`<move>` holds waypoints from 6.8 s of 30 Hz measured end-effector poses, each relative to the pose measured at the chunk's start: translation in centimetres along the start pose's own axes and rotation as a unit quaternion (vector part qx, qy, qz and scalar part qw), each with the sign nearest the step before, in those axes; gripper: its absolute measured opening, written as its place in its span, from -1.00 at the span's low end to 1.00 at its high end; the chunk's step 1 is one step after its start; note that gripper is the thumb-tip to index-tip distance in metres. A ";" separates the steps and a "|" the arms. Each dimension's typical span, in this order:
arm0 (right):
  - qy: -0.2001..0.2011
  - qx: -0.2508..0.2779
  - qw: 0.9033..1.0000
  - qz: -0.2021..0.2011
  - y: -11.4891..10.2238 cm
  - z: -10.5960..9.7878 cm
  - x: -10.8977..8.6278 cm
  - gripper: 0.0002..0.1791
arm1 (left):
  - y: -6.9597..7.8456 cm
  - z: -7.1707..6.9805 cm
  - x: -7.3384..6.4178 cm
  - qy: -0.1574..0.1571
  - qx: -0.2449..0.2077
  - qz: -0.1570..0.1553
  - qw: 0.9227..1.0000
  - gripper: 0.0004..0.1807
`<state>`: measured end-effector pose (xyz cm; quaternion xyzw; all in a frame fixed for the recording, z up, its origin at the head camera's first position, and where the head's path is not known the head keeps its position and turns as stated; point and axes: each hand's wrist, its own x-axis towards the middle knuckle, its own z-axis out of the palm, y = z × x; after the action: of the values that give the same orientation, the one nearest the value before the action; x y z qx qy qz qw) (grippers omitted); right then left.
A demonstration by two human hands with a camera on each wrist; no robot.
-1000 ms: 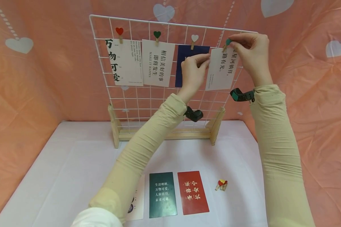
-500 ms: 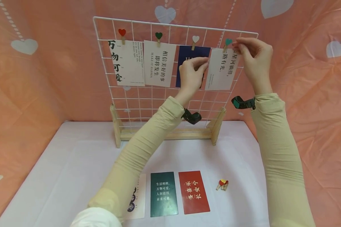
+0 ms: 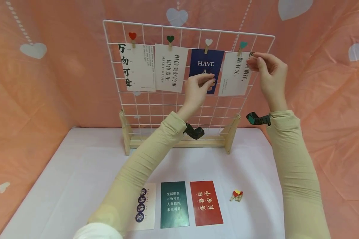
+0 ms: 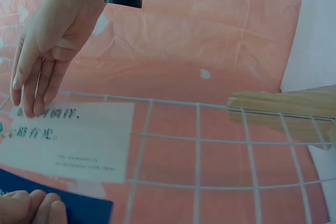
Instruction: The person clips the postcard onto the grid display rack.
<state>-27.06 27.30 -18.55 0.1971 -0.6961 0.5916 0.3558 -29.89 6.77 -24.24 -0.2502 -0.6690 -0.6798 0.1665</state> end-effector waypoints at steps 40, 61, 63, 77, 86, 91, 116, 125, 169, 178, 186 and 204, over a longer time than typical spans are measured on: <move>-0.096 -0.088 0.990 0.050 5.1 -2.3 -8.8 -0.60 | -8.8 -19.6 -15.9 -0.204 0.082 -0.263 0.940 -0.55; -0.142 -0.025 0.987 0.073 9.3 -3.6 -14.9 -0.61 | -8.7 -23.8 -22.8 -0.206 0.057 -0.350 0.912 -0.47; -0.148 -0.022 0.986 0.078 9.7 -3.7 -15.6 -0.61 | -8.6 -24.0 -22.9 -0.201 0.053 -0.350 0.913 -0.46; -0.195 -0.052 0.971 0.128 11.2 -4.0 -19.7 -0.59 | -8.4 -24.6 -23.7 -0.184 0.058 -0.393 0.899 -0.40; -0.261 -0.065 0.942 0.199 11.8 -5.2 -22.5 -0.59 | -8.1 -25.1 -24.2 -0.167 0.058 -0.396 0.901 -0.40; -0.281 -0.077 0.930 0.224 12.0 -5.8 -23.6 -0.59 | -8.1 -25.5 -24.8 -0.159 0.071 -0.396 0.902 -0.43; -0.310 -0.042 0.895 0.317 11.9 -6.9 -28.2 -0.62 | -8.8 -27.1 -26.5 -0.130 -0.001 -0.432 0.892 -0.37; -0.314 -0.045 0.882 0.348 11.7 -6.8 -28.7 -0.60 | -8.8 -26.9 -27.0 -0.118 -0.004 -0.447 0.887 -0.38; -0.331 -0.040 0.864 0.377 11.9 -6.9 -30.0 -0.57 | -9.5 -25.2 -27.8 -0.119 0.091 -0.446 0.883 -0.58; -0.333 -0.043 0.857 0.391 11.5 -6.9 -30.0 -0.54 | -9.8 -24.6 -27.9 -0.065 0.102 -0.466 0.876 -0.65; -0.332 -0.051 0.857 0.391 11.5 -6.9 -30.1 -0.55 | -10.2 -24.2 -28.0 -0.032 0.113 -0.472 0.874 -0.69; -0.331 -0.057 0.855 0.395 11.4 -6.8 -30.1 -0.55 | -10.1 -23.4 -28.0 -0.015 0.151 -0.457 0.876 -0.76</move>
<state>-13.06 31.99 -47.91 0.0697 -0.8244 0.5417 -0.1487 -15.33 -19.02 -47.85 0.1013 -0.8059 -0.5669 -0.1374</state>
